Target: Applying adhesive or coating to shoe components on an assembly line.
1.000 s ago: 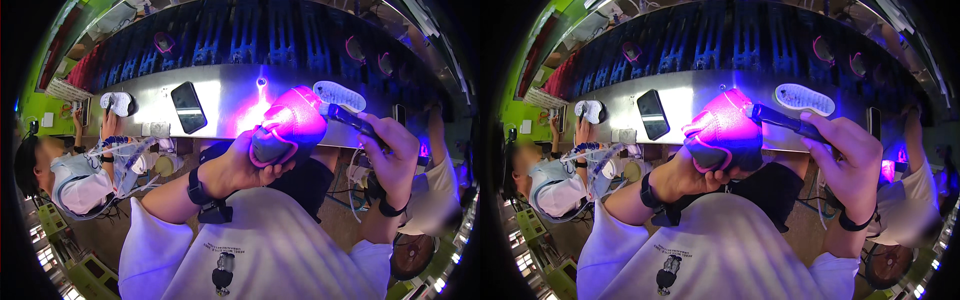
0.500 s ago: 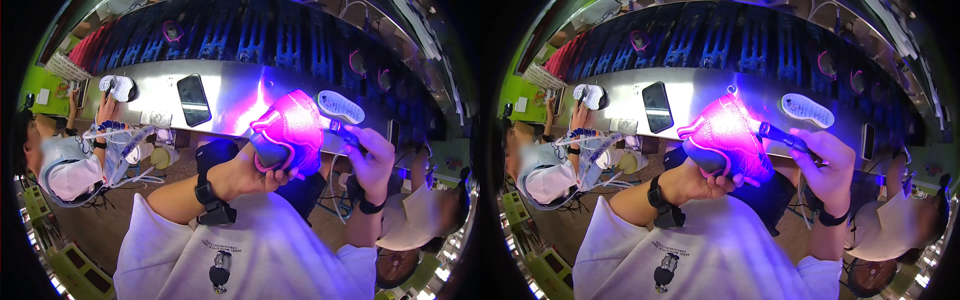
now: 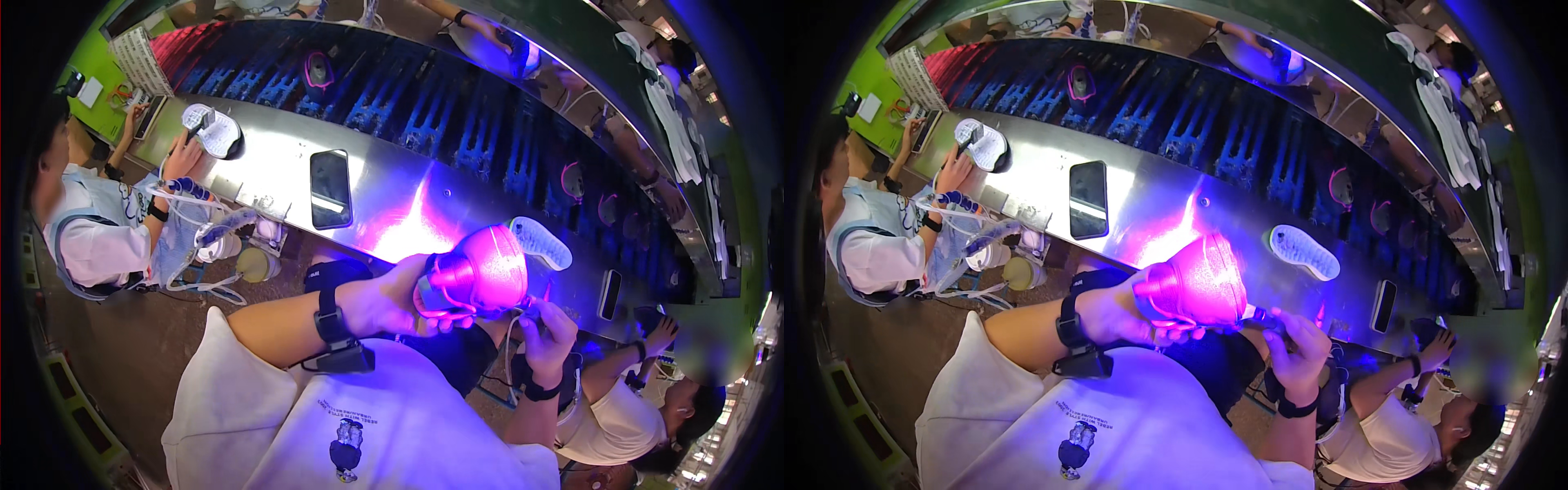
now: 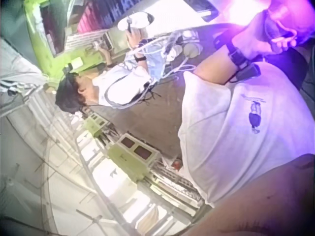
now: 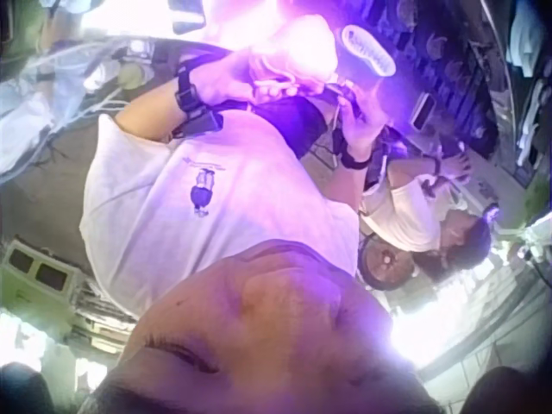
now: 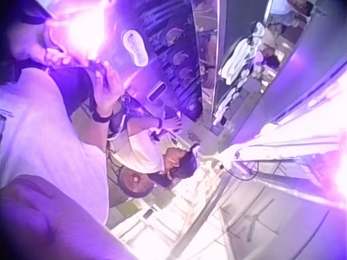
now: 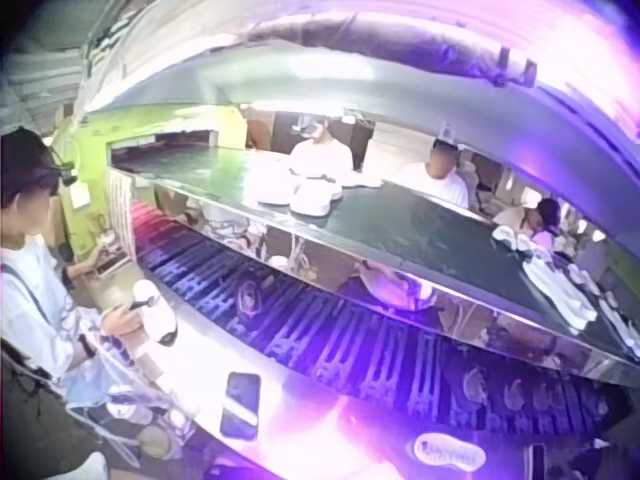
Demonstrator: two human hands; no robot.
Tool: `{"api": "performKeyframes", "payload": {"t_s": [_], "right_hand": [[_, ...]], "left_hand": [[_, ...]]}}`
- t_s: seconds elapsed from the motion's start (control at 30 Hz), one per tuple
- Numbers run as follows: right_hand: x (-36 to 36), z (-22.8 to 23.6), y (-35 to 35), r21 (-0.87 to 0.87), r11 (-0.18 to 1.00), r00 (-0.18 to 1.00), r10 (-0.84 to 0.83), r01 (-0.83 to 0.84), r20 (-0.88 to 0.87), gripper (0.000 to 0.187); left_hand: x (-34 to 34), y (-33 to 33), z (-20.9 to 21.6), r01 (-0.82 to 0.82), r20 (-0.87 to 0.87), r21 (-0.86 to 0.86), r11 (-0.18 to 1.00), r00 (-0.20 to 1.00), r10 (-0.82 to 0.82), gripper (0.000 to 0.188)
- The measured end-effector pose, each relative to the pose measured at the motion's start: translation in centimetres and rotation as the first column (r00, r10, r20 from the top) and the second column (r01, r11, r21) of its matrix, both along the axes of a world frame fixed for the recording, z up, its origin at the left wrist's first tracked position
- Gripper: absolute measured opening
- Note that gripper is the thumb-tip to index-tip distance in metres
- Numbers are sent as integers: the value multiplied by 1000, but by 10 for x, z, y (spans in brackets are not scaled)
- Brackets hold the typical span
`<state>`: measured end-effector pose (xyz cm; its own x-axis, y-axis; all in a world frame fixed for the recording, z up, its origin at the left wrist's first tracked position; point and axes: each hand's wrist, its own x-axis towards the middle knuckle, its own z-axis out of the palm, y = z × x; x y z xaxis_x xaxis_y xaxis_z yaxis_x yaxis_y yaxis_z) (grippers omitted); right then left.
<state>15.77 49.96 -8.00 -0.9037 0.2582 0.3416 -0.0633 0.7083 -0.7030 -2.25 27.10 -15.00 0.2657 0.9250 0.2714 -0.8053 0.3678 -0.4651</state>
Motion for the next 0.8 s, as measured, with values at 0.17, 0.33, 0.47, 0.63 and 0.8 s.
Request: {"api": "performKeyframes", "payload": {"t_s": [0.17, 0.33, 0.47, 0.63, 0.8], "right_hand": [[0, -5, 4, -151, 964, 948, -172, 218, 269, 41], [-7, 13, 11, -350, 908, 966, -172, 231, 191, 44], [-27, 41, 19, -274, 939, 974, -224, 208, -28, 45], [-7, -1, 14, -231, 967, 994, -104, 109, 34, 47], [36, -15, 15, -454, 885, 964, 24, 104, 266, 43]], "left_hand": [[-48, 16, 33, -577, -885, -249, 778, 461, 58, 42], [-56, 30, 61, -598, -995, 77, 798, 5, 99, 70], [-44, 42, 76, -588, -984, 163, 793, -158, 85, 77], [-40, 58, 76, -653, -992, 118, 748, -118, 53, 77], [-83, 47, 34, -524, -992, 41, 851, 84, 99, 54]]}}
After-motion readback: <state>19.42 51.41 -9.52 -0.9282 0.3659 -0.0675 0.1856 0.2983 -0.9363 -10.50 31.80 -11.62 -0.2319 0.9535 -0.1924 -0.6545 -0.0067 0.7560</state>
